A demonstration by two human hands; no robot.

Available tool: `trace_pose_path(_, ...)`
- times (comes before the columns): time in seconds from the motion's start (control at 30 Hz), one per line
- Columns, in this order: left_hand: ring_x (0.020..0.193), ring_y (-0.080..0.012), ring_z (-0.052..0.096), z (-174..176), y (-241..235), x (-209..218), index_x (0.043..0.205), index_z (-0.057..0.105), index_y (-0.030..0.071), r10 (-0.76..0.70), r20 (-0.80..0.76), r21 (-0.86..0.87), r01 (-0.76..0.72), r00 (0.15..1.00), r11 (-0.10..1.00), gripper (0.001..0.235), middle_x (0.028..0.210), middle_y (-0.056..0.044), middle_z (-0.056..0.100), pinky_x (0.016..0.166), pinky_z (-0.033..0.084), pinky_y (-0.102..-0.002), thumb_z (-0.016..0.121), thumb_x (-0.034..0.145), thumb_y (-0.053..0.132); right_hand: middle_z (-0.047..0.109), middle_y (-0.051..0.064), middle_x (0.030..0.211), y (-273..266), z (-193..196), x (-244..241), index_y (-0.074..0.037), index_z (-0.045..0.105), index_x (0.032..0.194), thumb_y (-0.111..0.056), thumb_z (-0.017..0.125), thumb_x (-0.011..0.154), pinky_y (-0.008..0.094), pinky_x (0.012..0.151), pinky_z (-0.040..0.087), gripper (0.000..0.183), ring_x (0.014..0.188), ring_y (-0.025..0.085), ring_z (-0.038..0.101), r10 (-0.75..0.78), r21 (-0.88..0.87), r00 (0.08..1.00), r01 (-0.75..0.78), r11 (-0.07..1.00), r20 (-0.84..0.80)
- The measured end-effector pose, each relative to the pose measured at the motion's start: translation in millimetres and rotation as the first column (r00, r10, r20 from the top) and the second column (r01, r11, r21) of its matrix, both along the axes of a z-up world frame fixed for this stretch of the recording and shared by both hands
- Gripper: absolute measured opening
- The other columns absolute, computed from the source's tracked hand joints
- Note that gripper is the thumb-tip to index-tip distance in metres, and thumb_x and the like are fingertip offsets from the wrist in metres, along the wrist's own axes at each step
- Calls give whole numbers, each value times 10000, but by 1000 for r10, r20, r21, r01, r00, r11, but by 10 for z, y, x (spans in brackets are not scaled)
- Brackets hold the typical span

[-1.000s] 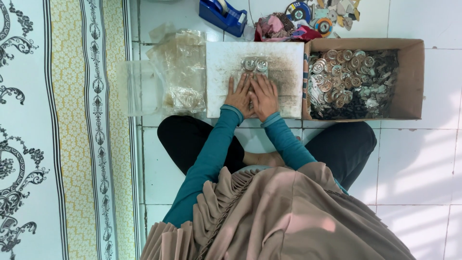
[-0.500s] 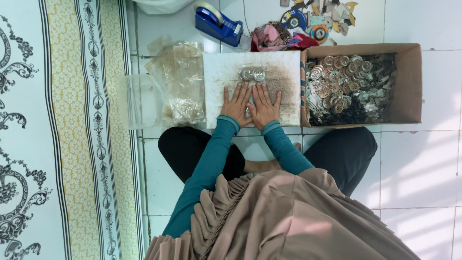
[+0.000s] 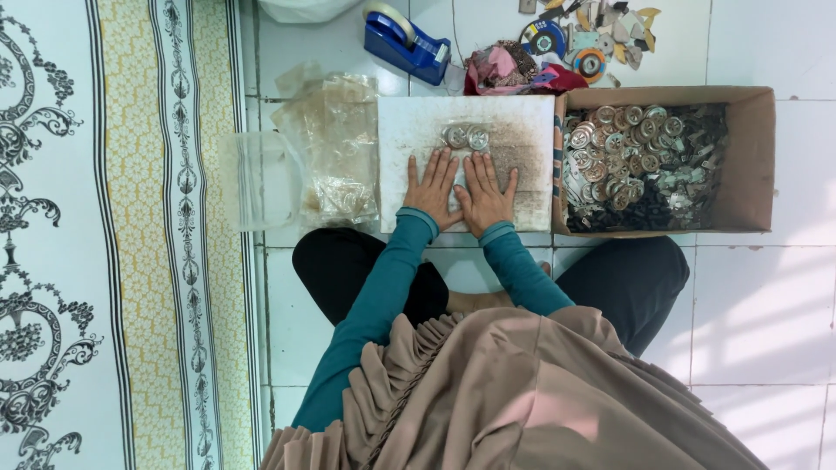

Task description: The person sorts coins by taking them from a cardboard box, inspecting them, and placing them in stacks on a white surface or into small plastic bags.

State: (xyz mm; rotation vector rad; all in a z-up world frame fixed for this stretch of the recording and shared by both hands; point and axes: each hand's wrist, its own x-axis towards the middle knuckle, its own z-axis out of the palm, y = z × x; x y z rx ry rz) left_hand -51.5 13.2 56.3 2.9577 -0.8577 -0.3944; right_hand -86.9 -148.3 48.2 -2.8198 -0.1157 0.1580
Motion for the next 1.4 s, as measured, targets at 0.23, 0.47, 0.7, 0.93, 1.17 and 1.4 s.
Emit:
trace_pose_path(0.23,1586,-336,-8,17,-21,-2,1643,164,126,-122,59,135,113,991,984,889,1727,-119,19,1266,-139,-705,323,991,708,46,-46,1756,-3,25,4,-270,108,1683,-619,128,1114,690,1259,-84,668,1612,166,-1,-2,-34,1000,1,999,-15)
trace_pose_path(0.47,1279,-407,574,-537,90,-42,1256,671,55,-77,543,-293,274,836,916,359,1339,-234,613,1215,135,-796,646,921,183,37,-77,1755,-47,30,50,-304,94,1683,-676,94,1094,672,1248,-101,696,1611,132,-11,8,-31,998,-10,999,-63)
trace_pose_path(0.7,1067,-393,696,-818,-121,-18,1066,750,39,40,605,-345,216,796,914,195,1114,-256,724,1179,273,-727,678,888,71,145,-25,1748,-174,178,106,-343,135,1682,-703,165,1096,696,1203,-39,689,1610,152,81,89,57,989,-83,995,-121)
trace_pose_path(0.93,1411,-320,494,-271,-126,-121,1390,560,116,-5,44,-57,7,999,998,384,1480,-184,558,1245,12,-709,497,1030,232,227,9,1728,-394,238,-112,-391,282,1645,-733,525,968,705,1218,-28,796,1600,215,157,202,213,979,-198,957,1)
trace_pose_path(1.17,1332,-334,578,-57,-55,-684,1304,626,102,35,63,-148,-25,997,989,294,1389,-208,628,1224,54,-708,531,1031,155,574,-69,1525,-591,90,-566,-356,689,1335,-413,641,1051,650,1228,78,294,1494,181,428,126,338,959,-210,917,255)
trace_pose_path(1.4,1228,-250,624,-269,18,-1017,1150,697,174,157,271,-415,-32,950,909,139,1227,-94,694,1103,336,-525,628,1037,218,726,-134,1315,-630,134,-761,-330,787,1101,-376,735,1005,518,1207,150,118,1422,163,519,38,379,938,-176,909,344)
